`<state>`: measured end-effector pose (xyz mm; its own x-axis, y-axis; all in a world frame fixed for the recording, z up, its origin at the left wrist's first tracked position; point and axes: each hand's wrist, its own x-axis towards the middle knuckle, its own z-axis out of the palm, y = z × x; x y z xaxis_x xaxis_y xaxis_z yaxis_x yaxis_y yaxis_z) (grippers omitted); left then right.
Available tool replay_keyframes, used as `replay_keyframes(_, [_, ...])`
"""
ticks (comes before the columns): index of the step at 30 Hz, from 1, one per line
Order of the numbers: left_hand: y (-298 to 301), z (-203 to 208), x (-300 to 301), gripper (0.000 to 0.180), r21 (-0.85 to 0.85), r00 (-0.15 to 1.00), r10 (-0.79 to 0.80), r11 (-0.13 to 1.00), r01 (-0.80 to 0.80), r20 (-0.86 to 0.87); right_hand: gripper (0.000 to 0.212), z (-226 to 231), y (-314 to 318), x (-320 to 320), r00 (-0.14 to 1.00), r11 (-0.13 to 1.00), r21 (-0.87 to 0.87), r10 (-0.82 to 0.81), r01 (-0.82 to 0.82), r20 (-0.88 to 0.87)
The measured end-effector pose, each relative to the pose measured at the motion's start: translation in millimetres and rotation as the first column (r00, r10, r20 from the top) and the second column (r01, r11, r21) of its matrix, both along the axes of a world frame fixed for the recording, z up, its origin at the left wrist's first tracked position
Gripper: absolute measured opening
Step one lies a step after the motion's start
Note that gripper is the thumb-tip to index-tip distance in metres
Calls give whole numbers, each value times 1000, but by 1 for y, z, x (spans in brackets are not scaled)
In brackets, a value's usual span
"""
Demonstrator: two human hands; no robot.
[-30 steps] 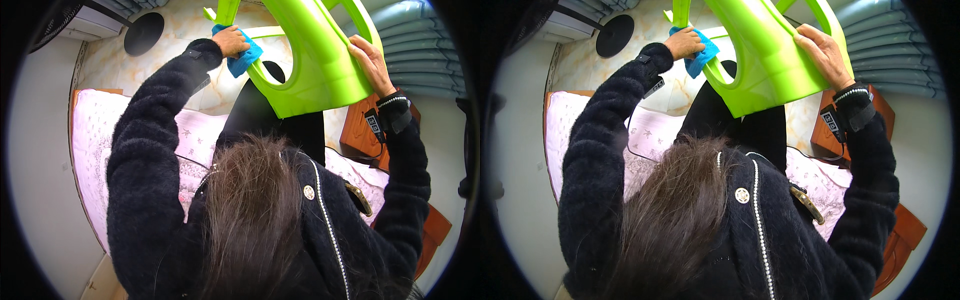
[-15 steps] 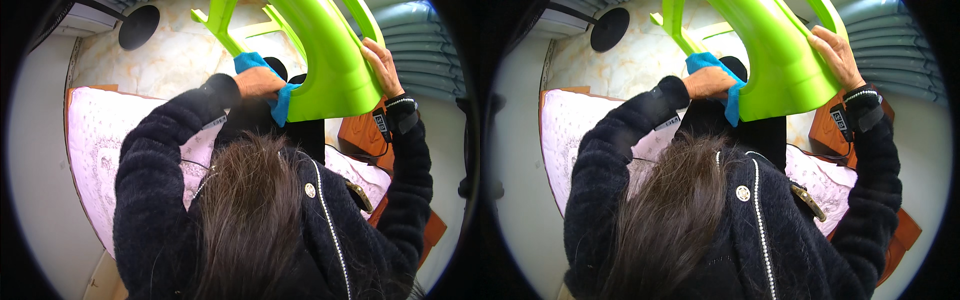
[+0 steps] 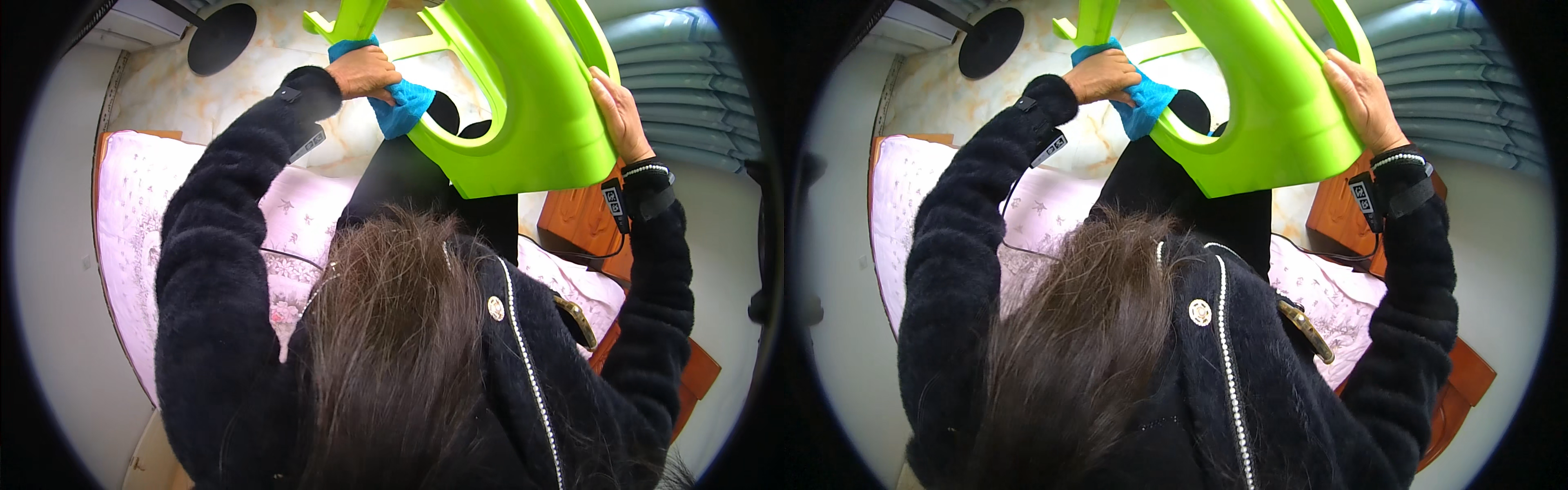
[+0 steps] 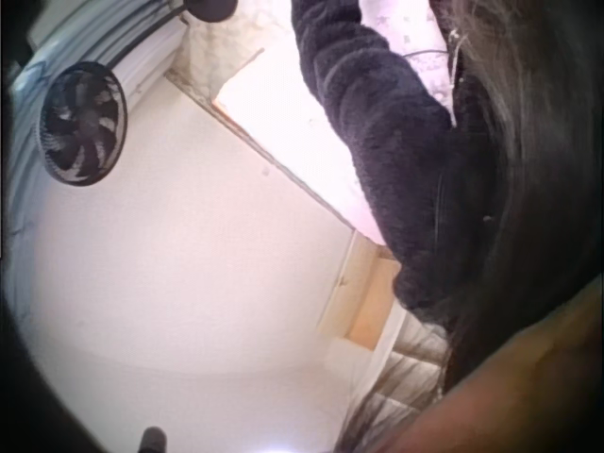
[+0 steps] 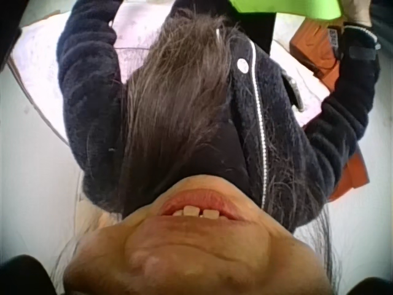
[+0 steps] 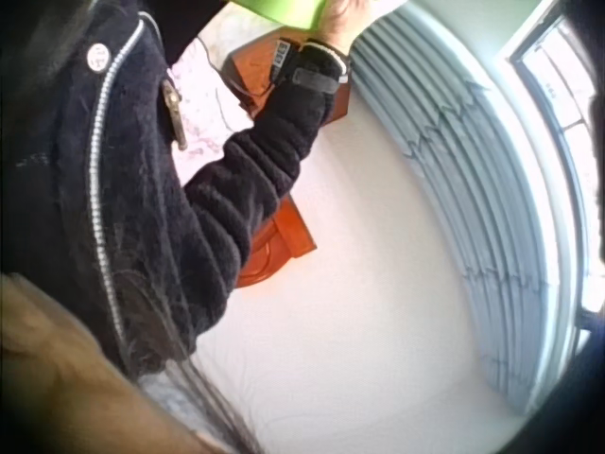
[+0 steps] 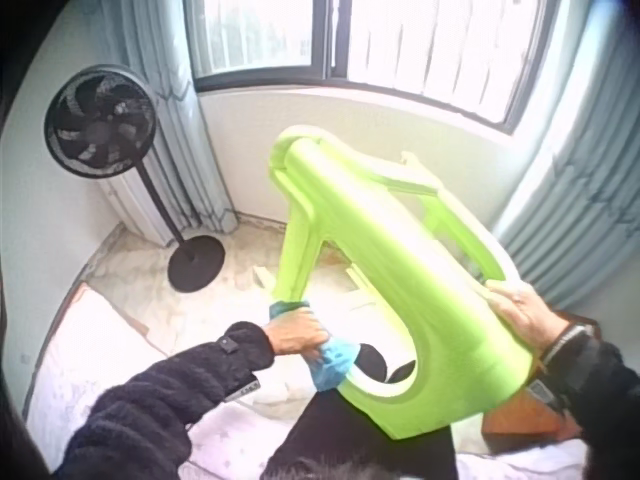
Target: The person wipes a green plastic stool with a blue cloth, cleaning the underside, sides, and top surface. Then the person wipes the exterior of a black electric fan, cleaning the grill and base.
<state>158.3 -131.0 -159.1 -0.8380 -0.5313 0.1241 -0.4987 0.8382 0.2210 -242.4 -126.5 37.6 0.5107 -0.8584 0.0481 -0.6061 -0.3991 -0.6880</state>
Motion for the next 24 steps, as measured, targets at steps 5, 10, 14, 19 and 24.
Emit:
replay_keyframes(5, [31,48,5,35,-132,996,47,990,-57,-71,47,6,-14,-40,995,960,277,-70,47,75])
replay_keyframes(10, [44,97,-13,35,-328,981,-41,944,-24,-192,42,19,-30,-81,957,911,-350,129,-218,-261])
replay_keyframes(14, [48,109,-27,34,-281,993,7,959,-40,-115,33,24,7,-61,961,930,-258,-223,261,166])
replay_keyframes(19, [45,106,-34,36,-231,980,117,961,-152,-159,31,40,74,23,963,656,-713,85,-247,-255])
replay_keyframes(24, [49,117,-35,36,-220,981,152,960,-175,-120,20,18,65,57,915,685,-631,136,-363,-379])
